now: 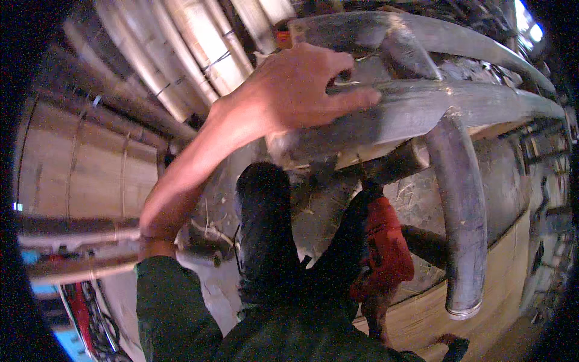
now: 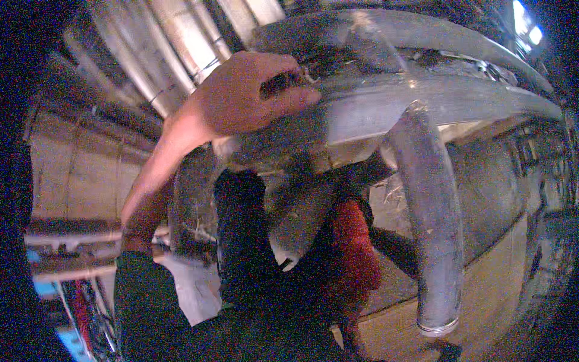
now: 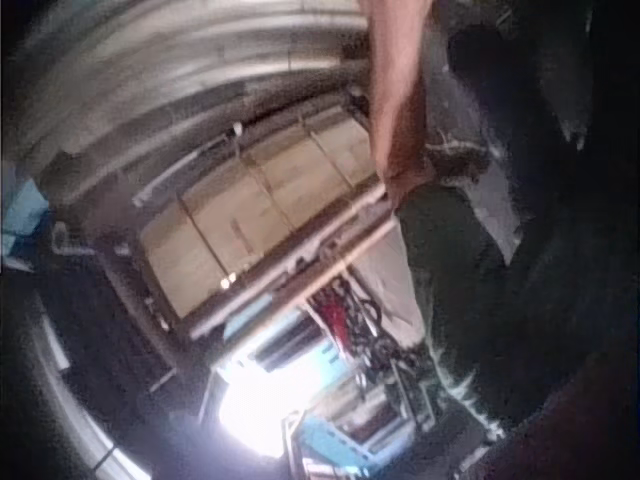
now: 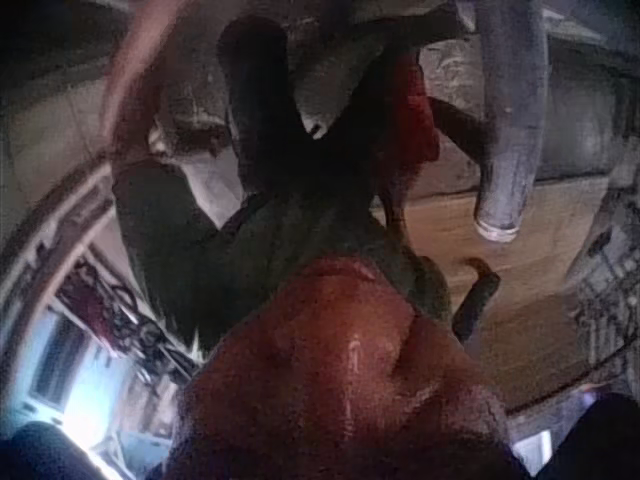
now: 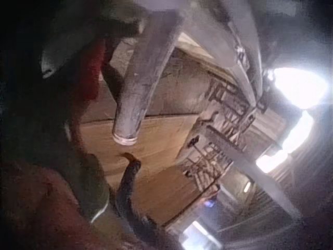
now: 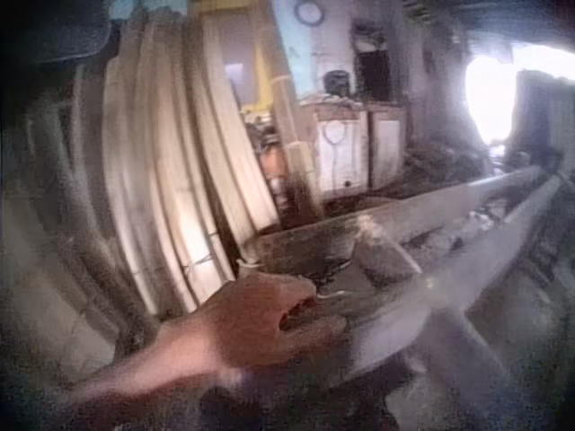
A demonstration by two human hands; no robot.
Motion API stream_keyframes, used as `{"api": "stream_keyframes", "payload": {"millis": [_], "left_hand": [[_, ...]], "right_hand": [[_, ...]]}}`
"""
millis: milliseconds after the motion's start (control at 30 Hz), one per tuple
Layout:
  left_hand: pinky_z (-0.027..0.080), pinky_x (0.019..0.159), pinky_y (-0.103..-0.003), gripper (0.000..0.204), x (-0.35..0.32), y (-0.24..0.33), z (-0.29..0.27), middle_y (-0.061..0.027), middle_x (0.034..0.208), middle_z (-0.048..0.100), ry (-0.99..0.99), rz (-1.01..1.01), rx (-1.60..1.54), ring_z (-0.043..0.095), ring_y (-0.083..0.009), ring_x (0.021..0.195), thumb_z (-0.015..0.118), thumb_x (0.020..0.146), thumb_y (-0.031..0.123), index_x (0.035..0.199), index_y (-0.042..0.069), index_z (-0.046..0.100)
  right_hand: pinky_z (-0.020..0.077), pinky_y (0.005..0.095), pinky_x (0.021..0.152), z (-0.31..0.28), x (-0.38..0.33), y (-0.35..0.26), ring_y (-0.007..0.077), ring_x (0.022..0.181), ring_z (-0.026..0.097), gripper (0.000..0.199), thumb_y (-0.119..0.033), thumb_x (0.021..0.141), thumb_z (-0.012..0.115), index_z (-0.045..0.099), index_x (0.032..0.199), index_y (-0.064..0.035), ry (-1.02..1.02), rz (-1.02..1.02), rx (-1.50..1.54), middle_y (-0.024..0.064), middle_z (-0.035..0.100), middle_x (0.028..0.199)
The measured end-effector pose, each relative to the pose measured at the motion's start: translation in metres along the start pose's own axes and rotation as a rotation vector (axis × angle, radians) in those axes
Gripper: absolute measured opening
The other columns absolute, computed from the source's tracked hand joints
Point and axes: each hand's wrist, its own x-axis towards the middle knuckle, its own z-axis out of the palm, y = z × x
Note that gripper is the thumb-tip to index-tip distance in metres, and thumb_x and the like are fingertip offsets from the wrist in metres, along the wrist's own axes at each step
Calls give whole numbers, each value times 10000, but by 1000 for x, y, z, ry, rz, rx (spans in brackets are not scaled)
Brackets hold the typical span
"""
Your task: The person uses a red corded drill to make holes in a bamboo frame structure, then inserts wooden dowels into the holes and taps them in with a hammer. The person works on multiple joints of the frame, moving around the structure to access different connection points.
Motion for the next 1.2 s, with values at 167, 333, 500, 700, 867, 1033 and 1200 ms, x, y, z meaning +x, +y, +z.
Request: {"api": "stream_keyframes", "payload": {"millis": [167, 333, 500, 700, 867, 1033, 1200], "left_hand": [[452, 886, -404, 526, 92, 16, 16, -173, 1112, 560, 117, 732, -167, 558, -348, 1027, 617, 835, 454, 1081, -6, 552], [389, 980, -423, 531, 159, 48, 58, -176, 1071, 608, -194, 1030, -270, 498, -342, 1148, 501, 889, 507, 1005, 7, 637], [280, 1078, -445, 524, 165, 55, 80, -146, 1166, 604, -233, 1047, -207, 408, -316, 1278, 445, 904, 534, 1042, 85, 677], [254, 1026, -591, 526, 151, 81, 67, -94, 1237, 559, -380, 968, -100, 413, -271, 1273, 333, 936, 538, 1123, 154, 641], [144, 1026, -694, 496, 154, 79, 79, -102, 1268, 551, -391, 1044, -137, 399, -281, 1288, 342, 930, 499, 1089, 157, 663], [157, 996, -711, 506, 162, 85, 90, -126, 1176, 606, -445, 1005, -125, 494, -328, 1195, 350, 920, 501, 1058, 135, 672], [196, 977, -691, 535, 167, 92, 97, -175, 1088, 634, -403, 1065, -209, 535, -386, 1127, 349, 919, 519, 1041, 110, 670]], "right_hand": [[464, 324, 731, 44, 3, 1, 180, 877, 577, 484, -110, 688, 702, 521, 1123, 1, 78, 48, -9, 117, 591, 999], [462, 330, 741, 101, -10, 5, 186, 890, 577, 498, -119, 676, 705, 522, 1123, 3, 207, 97, -10, 124, 591, 1008], [460, 336, 752, 164, -34, 4, 192, 903, 577, 513, -127, 663, 709, 524, 1123, 6, 466, 147, 37, 131, 590, 1017], [447, 353, 849, 265, -66, 5, 184, 1010, 544, 690, -179, 683, 695, 347, 1244, 23, 941, 396, 161, 120, 557, 1118], [445, 333, 691, 305, -51, -47, 150, 915, 536, 555, -185, 740, 643, 380, 1206, -33, 784, 649, 290, 89, 543, 1040], [450, 303, 559, 366, -32, -1, 152, 726, 554, 326, -107, 739, 634, 501, 1033, -57, 1046, 151, 348, 57, 560, 877], [471, 265, 585, 371, -24, -53, 143, 708, 570, 314, -38, 756, 652, 562, 1057, -50, 1203, -237, 358, 77, 586, 937]]}}
